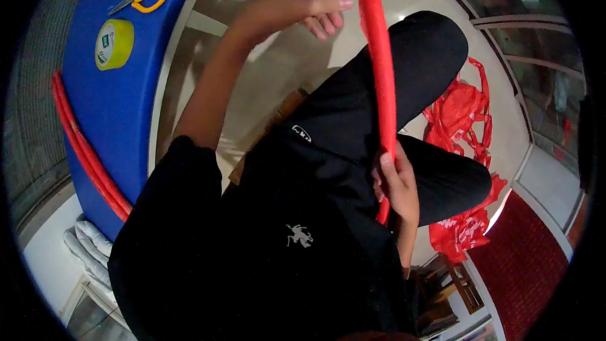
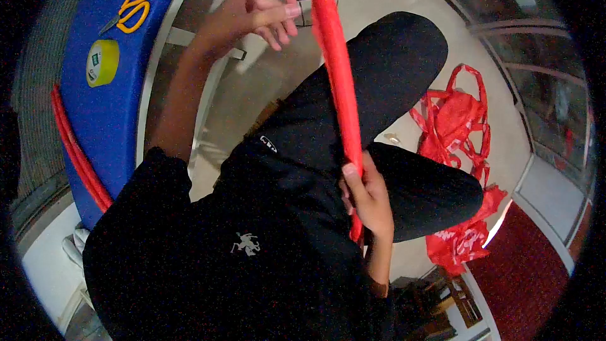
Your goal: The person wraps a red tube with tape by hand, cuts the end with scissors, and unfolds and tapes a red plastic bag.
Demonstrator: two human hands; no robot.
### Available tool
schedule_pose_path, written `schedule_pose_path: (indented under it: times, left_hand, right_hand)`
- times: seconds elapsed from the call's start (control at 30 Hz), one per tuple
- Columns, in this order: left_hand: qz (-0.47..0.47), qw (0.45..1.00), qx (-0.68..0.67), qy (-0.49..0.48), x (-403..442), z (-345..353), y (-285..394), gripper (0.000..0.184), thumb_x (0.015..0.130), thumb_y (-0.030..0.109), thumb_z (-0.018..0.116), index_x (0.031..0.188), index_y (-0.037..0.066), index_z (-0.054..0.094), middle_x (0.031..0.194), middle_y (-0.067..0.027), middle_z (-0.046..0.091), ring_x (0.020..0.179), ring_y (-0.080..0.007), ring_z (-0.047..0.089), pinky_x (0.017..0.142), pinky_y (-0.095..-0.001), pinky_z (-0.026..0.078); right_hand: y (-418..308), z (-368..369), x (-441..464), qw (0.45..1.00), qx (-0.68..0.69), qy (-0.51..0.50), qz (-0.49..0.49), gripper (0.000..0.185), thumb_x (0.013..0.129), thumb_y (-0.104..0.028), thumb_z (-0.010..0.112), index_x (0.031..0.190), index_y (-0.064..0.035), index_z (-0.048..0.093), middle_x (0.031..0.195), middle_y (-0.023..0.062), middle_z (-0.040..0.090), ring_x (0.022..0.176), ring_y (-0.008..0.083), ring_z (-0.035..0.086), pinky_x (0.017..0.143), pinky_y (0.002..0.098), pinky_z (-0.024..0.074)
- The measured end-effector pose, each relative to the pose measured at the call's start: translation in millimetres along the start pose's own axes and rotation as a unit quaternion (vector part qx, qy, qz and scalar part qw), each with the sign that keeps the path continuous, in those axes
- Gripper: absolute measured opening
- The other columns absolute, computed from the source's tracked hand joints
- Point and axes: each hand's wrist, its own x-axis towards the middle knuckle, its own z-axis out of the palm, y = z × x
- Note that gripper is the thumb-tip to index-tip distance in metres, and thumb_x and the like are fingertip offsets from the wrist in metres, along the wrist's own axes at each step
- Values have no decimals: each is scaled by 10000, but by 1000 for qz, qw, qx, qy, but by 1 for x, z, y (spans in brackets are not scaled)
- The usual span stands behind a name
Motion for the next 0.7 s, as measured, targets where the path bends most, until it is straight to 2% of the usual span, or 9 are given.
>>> schedule_pose_path:
  times: [0.07,0.17,0.2,0.27,0.43,0.5,0.57,0.63,0.7]
  left_hand:
    - [-82,997,-9,-13,2,8,-1,427,882,339,685,1124,5,579,861,-121,677,649,-151,663,557,-266,559]
    - [-52,998,-19,-26,-3,13,-5,430,886,350,675,1118,-2,592,831,-113,673,631,-142,654,554,-257,557]
    - [-57,997,-42,-9,-4,15,-2,465,846,373,723,1057,-28,622,819,-131,675,649,-147,664,612,-263,572]
    - [-58,997,-56,-7,-6,13,-2,459,839,357,733,1052,-35,625,828,-139,680,650,-151,669,621,-259,574]
    - [-58,994,-89,6,-5,6,-9,429,809,292,773,1023,-55,638,840,-153,693,669,-164,685,651,-254,579]
    - [-91,994,-56,15,-6,2,-7,324,810,295,772,919,7,675,771,-73,678,642,-120,658,608,-223,550]
    - [-86,993,-69,30,-7,-1,-9,357,780,292,800,902,-18,671,769,-101,686,645,-136,667,613,-232,558]
    - [-83,992,-83,46,-9,-1,-10,392,751,288,829,886,-43,667,768,-128,693,648,-152,677,618,-241,565]
    - [-91,992,-83,42,-10,0,-4,361,739,276,839,823,-31,669,736,-111,686,611,-136,655,585,-234,555]
  right_hand:
    - [9,0,4,1000,-1,-18,-13,324,1029,-357,429,1099,-53,518,635,-1,461,475,64,409,425,214,337]
    - [1,8,2,999,24,-29,-14,339,1034,-361,410,1083,-49,531,644,8,472,507,73,430,455,233,364]
    - [-2,9,1,999,28,-15,-6,326,1034,-348,417,1078,-48,537,650,8,481,525,76,437,474,234,366]
    - [3,13,-1,1000,30,-1,3,313,1035,-334,423,1073,-47,543,657,8,490,542,78,444,493,235,368]
    - [3,29,-5,979,-151,124,-66,220,1024,-237,467,1082,-39,543,716,77,550,623,124,499,584,272,398]
    - [1,31,-7,974,-169,133,-68,214,1019,-230,476,1081,-36,542,724,103,555,631,157,518,606,292,418]
    - [1,31,-4,971,-184,133,-74,209,1013,-223,485,1080,-33,541,732,130,560,639,189,536,627,312,438]
    - [3,20,1,930,-296,120,-181,203,1001,-210,502,1090,-31,537,744,157,578,645,252,555,659,334,457]
    - [1,19,4,929,-277,114,-218,194,977,-203,543,1046,-21,548,744,162,586,637,286,560,654,340,459]
